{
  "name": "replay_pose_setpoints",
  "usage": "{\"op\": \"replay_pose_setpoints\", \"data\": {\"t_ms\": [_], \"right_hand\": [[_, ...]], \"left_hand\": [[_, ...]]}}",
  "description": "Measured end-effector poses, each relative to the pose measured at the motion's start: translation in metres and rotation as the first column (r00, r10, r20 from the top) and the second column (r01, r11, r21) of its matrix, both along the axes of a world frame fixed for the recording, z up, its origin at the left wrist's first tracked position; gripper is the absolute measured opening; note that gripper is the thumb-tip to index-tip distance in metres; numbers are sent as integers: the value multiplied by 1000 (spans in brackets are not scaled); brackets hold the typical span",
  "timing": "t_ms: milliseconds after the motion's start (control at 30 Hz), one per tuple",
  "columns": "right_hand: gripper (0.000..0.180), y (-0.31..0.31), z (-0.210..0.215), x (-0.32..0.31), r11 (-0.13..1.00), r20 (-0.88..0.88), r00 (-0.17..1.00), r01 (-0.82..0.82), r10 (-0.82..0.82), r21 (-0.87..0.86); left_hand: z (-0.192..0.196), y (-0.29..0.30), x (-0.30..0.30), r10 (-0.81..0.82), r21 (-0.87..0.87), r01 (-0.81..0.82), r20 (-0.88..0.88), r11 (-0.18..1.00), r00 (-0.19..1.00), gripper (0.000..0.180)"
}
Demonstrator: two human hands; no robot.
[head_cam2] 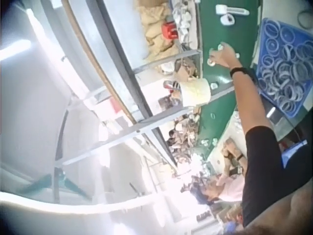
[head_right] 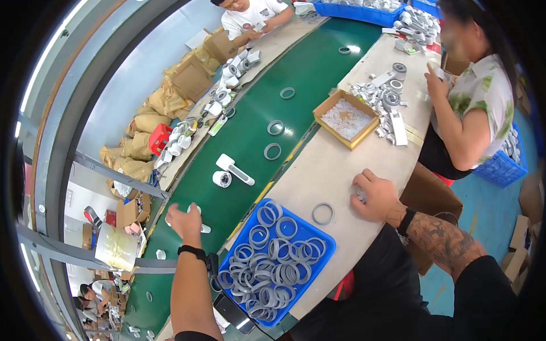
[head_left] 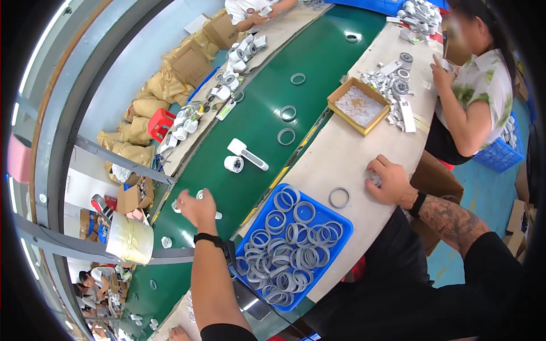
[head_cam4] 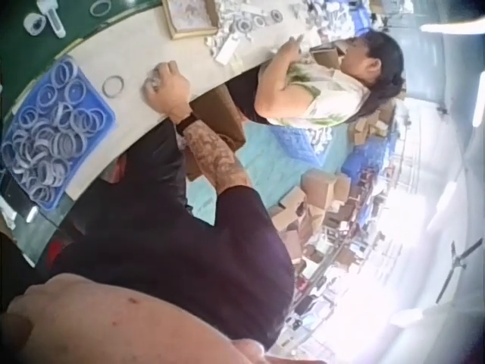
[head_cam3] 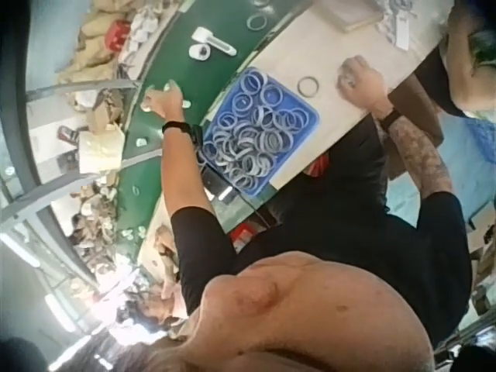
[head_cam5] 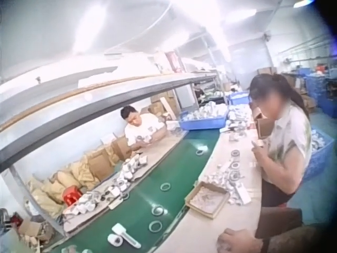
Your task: Assembling small white plastic lighting or electrical components at a factory workbench.
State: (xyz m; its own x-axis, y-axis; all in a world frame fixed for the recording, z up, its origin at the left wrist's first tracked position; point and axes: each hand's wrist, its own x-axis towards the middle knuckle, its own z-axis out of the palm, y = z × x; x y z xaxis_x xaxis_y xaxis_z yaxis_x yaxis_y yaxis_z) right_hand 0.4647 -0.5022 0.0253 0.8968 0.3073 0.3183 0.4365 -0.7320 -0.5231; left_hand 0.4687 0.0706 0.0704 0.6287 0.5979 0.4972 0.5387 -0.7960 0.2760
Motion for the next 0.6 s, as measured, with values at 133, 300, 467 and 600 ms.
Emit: {"op": "replay_pose_setpoints", "data": {"t_ms": [133, 300, 467, 600], "right_hand": [[28, 6, -3, 5, 998, -35, 998, -41, 43, 55], [27, 45, 13, -1, 986, -34, 994, -100, 105, 135], [28, 44, 30, -10, 991, -49, 998, -27, 34, 129], [27, 53, 3, -7, 989, -15, 998, -60, 62, 132]], "left_hand": [[-12, -41, 50, -258, -325, 232, -38, 917, 965, 67], [-32, -42, 63, -65, -504, -6, -123, 864, 990, 86], [-38, -59, 83, -181, -610, 130, -22, 782, 983, 67], [-11, -51, 36, -7, -484, 118, 225, 867, 974, 61]]}}
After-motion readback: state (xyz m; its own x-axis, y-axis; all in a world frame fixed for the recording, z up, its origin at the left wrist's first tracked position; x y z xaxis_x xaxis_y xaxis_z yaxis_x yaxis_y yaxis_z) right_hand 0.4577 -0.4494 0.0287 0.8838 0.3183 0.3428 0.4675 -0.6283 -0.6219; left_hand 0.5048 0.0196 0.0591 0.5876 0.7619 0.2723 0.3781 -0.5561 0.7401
